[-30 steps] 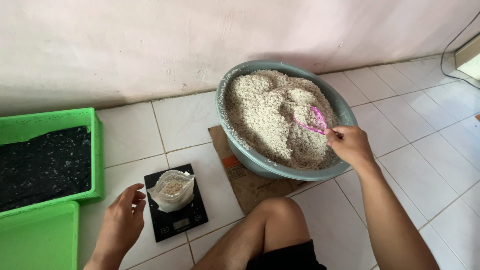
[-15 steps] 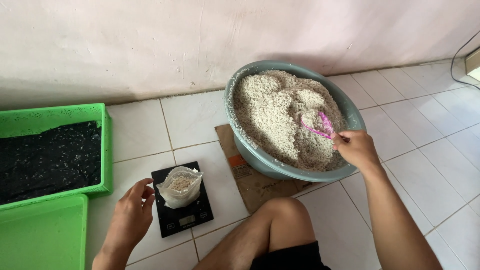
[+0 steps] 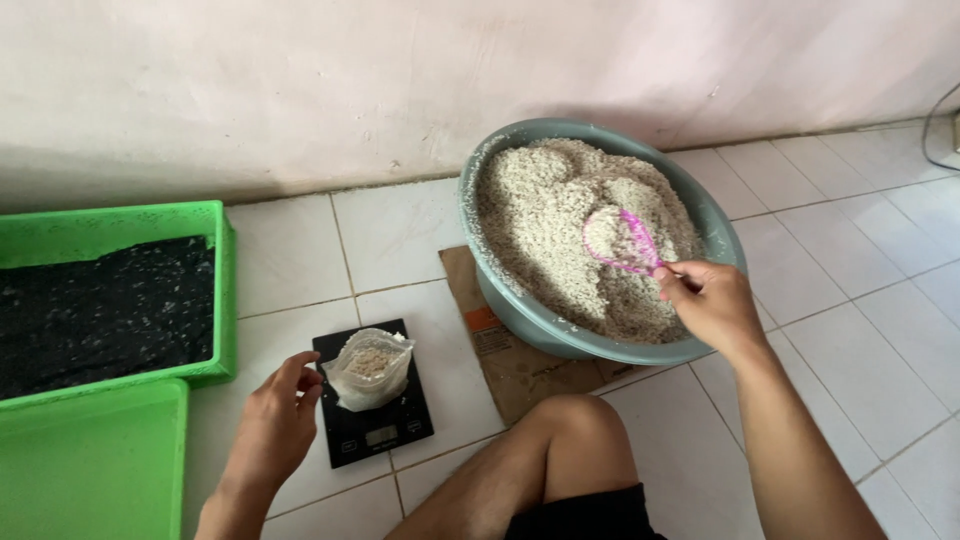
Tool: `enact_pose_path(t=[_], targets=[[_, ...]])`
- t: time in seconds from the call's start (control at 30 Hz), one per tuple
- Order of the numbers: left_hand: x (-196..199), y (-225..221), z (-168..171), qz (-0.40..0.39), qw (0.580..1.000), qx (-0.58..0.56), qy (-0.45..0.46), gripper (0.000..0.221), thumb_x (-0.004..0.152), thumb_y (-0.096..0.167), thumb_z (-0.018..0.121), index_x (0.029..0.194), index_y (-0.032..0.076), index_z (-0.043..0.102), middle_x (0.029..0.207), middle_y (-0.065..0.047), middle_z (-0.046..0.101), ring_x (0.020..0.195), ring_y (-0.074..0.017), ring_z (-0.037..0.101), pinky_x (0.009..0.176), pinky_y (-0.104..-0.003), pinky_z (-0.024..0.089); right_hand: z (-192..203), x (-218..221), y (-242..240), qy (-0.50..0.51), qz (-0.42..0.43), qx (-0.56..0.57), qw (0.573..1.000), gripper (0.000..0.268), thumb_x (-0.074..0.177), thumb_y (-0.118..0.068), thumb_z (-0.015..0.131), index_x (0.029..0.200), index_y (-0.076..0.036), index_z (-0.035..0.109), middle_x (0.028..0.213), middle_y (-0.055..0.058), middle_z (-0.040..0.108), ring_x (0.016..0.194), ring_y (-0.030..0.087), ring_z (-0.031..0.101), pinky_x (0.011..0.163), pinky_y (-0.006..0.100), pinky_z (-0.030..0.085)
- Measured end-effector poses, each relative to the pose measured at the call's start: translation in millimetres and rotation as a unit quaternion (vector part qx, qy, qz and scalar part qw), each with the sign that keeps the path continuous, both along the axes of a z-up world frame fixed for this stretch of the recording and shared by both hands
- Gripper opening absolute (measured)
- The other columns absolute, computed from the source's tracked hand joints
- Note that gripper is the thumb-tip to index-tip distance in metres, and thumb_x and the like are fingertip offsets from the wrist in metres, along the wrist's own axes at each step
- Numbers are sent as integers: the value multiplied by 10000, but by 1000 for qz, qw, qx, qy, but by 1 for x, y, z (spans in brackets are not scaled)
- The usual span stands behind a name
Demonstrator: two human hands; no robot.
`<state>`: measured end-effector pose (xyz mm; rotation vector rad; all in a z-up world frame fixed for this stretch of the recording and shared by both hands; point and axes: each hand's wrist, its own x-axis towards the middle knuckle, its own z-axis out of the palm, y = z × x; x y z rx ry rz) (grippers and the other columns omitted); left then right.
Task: Scooping grain from a large basin into small plastic bags and weighing them on a digital scale.
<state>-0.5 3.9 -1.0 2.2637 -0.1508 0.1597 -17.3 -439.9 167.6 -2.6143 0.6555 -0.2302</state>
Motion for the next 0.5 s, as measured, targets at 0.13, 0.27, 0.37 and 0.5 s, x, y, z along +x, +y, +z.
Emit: enact_pose_path(t=[0.13,0.27,0.37,0.5], targets=[[1,0,-1,3,1000,-15,-12,419,794,-26,659,1199,74,613,835,-51,733,669,-197,701,605,-344,583,-15,-4,26,-69,112,15,991,267,906,-226,673,1057,-19,747,700,57,741,448,125,498,432,254,383],[-3,1,0,0,998,-58,0,428,779,-37,632,1193,69,601,878,-70,742,725,-231,709,650,-359,569,-32,-2,66,-67,172,93,979,219,879,-144,683,1047,-25,757,685,55,752,410,93,452,371,229,333],[-1,2,-2,-3,999,-46,0,428,785,-14,650,1200,87,615,890,-78,741,806,-255,715,690,-379,587,-48,-2,95,-96,233,120,960,200,854,-138,708,1025,-54,768,666,92,764,517,121,575,480,274,439],[2,1,-8,-20,999,-29,-1,421,813,11,662,1221,106,624,907,-81,741,890,-263,732,735,-393,619,-67,4,125,-143,304,100,937,139,834,-171,746,950,-111,794,620,73,758,634,175,747,586,312,584]])
